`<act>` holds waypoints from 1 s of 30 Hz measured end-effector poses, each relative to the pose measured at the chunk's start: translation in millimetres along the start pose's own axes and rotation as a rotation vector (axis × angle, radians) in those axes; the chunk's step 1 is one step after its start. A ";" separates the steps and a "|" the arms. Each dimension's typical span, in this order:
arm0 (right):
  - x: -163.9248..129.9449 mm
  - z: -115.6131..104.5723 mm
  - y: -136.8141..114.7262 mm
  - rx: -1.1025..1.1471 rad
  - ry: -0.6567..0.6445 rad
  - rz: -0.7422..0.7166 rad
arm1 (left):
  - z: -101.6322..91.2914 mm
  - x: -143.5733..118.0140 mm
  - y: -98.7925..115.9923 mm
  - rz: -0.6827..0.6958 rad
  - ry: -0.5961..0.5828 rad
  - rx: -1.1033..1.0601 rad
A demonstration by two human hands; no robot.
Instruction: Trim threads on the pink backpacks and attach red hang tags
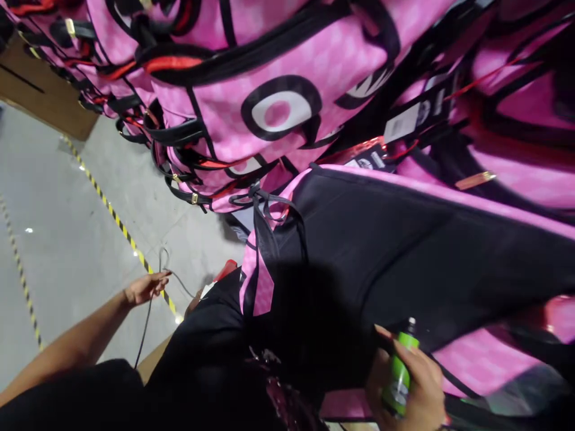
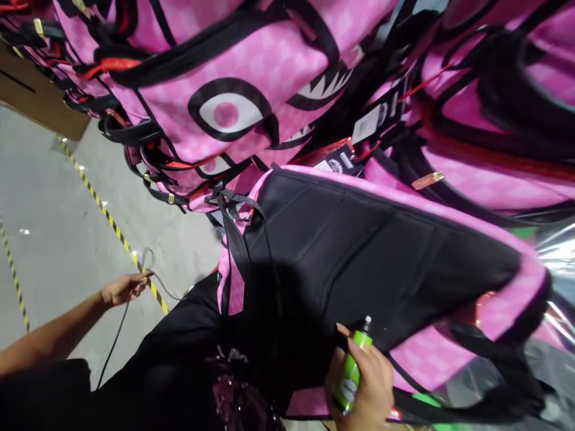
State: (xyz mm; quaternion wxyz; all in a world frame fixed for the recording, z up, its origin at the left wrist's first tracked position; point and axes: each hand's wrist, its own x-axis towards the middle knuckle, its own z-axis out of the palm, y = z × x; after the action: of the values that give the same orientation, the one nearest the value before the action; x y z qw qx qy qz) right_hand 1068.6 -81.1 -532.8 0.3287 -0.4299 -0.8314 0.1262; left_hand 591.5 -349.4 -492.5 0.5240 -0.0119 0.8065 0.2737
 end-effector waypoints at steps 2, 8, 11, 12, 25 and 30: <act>-5.0 11.7 -1.0 -0.067 0.049 0.011 | -18.1 28.4 7.3 -0.060 -0.032 0.005; -22.3 21.6 -32.1 -0.175 0.211 0.193 | -3.7 105.3 22.1 -0.177 -0.174 0.306; -29.5 17.3 -64.3 -0.179 0.187 0.217 | 3.0 114.5 27.7 -0.208 -0.147 0.641; -31.5 16.9 -75.6 -0.176 0.180 0.212 | 3.3 113.5 32.4 -0.181 -0.124 0.745; -32.8 22.4 -124.4 0.466 0.449 0.533 | 148.2 -54.8 131.6 1.408 -0.397 1.168; -0.6 24.2 -99.4 0.531 0.665 0.533 | 273.2 -75.1 181.0 2.140 -0.312 1.059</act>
State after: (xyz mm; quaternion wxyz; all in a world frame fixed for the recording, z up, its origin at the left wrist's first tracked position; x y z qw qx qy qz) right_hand 990.2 -139.4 -502.3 0.6303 -0.5456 -0.4823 0.2692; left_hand 799.1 -91.7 -433.2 0.0635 0.9130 0.3481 0.2033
